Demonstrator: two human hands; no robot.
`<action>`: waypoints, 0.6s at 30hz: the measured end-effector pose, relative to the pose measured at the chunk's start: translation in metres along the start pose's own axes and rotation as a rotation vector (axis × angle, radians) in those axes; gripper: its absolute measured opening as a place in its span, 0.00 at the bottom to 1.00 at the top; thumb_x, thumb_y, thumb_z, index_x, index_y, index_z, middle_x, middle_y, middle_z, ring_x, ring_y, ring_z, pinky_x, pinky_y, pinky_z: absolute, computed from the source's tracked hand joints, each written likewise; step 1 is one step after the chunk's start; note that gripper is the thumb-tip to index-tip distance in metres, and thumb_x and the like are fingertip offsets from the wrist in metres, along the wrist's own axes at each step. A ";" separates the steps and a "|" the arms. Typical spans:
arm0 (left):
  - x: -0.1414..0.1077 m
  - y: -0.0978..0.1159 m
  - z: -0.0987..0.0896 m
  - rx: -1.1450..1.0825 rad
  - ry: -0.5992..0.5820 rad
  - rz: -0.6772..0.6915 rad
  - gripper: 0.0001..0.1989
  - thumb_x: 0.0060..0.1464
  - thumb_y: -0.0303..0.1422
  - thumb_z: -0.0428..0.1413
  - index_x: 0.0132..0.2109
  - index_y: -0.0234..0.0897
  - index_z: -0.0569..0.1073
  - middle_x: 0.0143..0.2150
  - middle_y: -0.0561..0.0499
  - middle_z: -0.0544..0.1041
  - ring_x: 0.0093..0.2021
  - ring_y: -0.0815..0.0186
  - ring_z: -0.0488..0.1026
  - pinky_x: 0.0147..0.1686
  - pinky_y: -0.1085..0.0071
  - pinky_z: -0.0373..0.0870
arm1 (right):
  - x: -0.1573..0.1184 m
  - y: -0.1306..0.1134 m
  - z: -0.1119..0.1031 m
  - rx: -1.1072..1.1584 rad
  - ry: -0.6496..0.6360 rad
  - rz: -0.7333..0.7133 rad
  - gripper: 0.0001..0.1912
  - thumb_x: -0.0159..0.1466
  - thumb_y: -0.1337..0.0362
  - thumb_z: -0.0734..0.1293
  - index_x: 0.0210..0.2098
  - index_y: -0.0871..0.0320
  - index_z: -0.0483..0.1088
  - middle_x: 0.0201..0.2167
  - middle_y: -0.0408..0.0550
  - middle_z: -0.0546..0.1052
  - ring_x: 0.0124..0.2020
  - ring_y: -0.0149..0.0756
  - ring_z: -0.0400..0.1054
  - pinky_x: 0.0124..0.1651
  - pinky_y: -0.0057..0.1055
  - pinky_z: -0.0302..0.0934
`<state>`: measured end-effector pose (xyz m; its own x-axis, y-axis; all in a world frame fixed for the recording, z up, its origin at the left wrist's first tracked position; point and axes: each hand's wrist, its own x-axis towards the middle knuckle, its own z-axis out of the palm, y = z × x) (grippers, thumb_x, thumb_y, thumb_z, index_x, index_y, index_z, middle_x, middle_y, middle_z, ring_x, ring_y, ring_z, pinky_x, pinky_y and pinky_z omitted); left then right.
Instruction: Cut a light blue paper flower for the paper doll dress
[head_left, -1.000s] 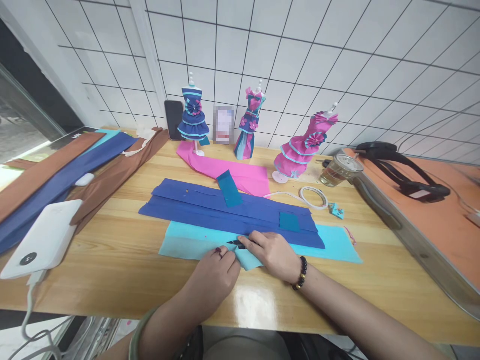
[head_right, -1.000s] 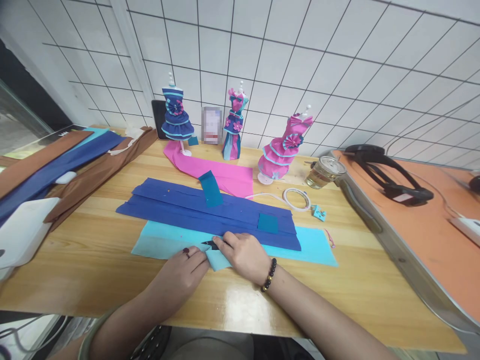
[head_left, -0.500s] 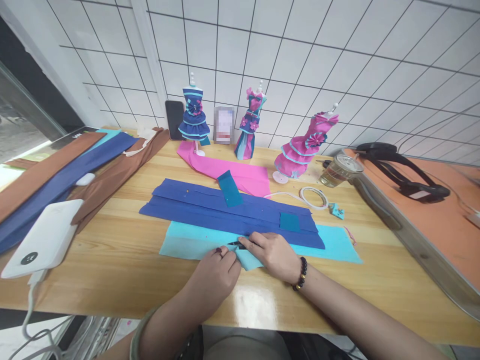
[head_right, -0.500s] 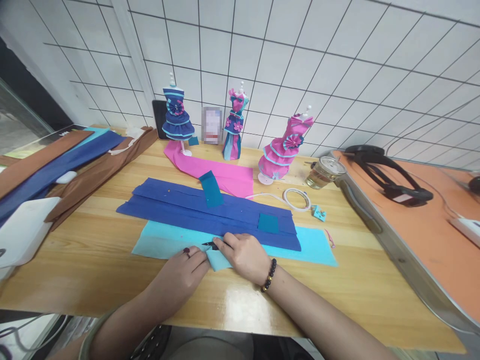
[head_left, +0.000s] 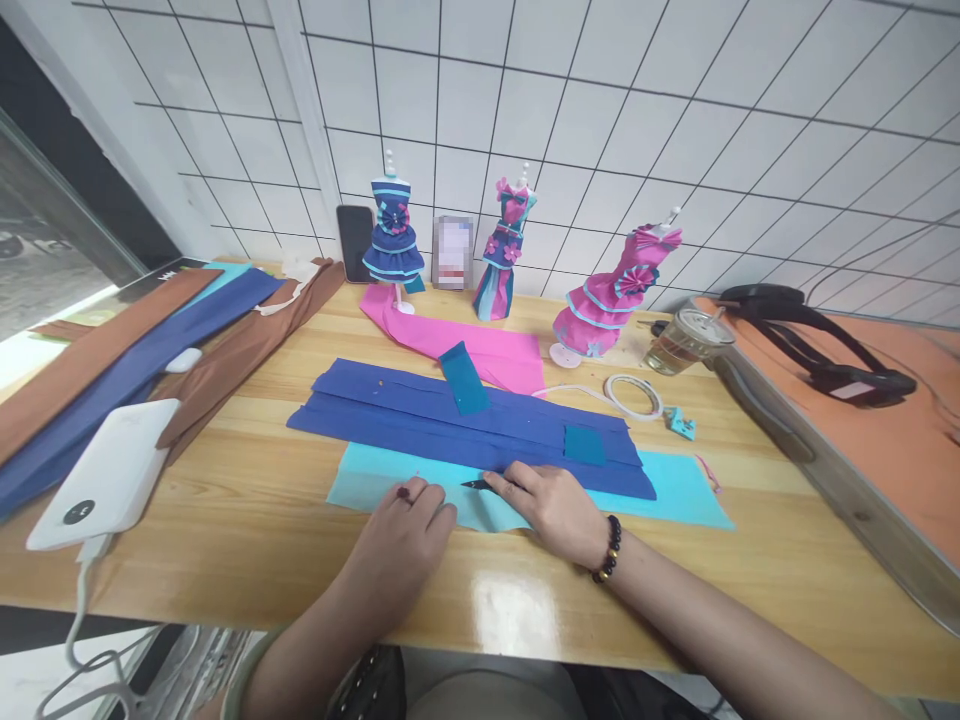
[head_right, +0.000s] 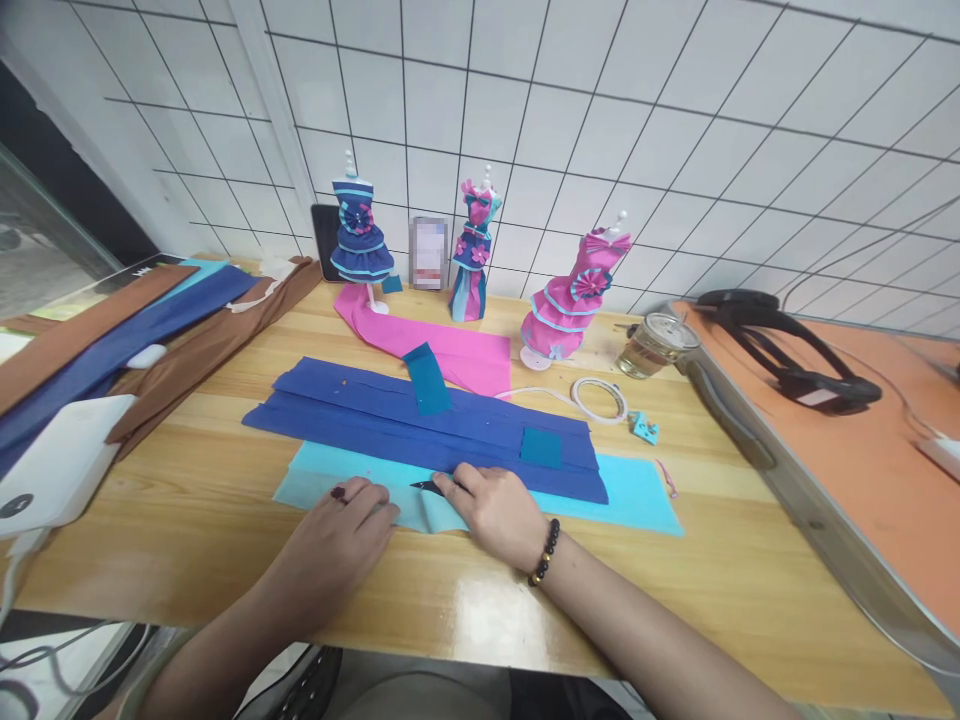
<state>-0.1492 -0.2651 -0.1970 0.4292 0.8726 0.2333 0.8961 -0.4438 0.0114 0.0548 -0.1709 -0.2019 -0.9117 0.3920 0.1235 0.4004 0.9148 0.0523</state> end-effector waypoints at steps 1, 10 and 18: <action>-0.001 0.001 0.001 0.011 0.005 0.001 0.08 0.51 0.20 0.44 0.28 0.34 0.63 0.29 0.47 0.64 0.35 0.61 0.62 0.34 0.63 0.63 | 0.000 0.000 0.000 0.003 0.001 0.001 0.19 0.61 0.71 0.55 0.52 0.63 0.59 0.33 0.50 0.69 0.29 0.32 0.63 0.29 0.29 0.56; -0.006 0.010 0.011 0.095 0.106 0.044 0.09 0.49 0.19 0.44 0.27 0.34 0.63 0.25 0.48 0.63 0.29 0.61 0.61 0.26 0.66 0.61 | 0.003 -0.003 0.001 -0.036 -0.009 -0.007 0.19 0.62 0.71 0.54 0.53 0.63 0.59 0.34 0.50 0.69 0.28 0.33 0.63 0.29 0.29 0.56; -0.009 0.012 0.013 0.051 0.146 0.007 0.09 0.52 0.20 0.42 0.30 0.33 0.64 0.26 0.48 0.63 0.31 0.62 0.62 0.28 0.66 0.62 | 0.009 -0.008 -0.001 -0.030 0.020 -0.009 0.18 0.61 0.71 0.56 0.51 0.63 0.60 0.32 0.50 0.68 0.27 0.32 0.63 0.28 0.28 0.55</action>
<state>-0.1413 -0.2757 -0.2118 0.4176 0.8289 0.3722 0.8993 -0.4355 -0.0390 0.0437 -0.1752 -0.2006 -0.9132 0.3818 0.1423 0.3954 0.9147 0.0834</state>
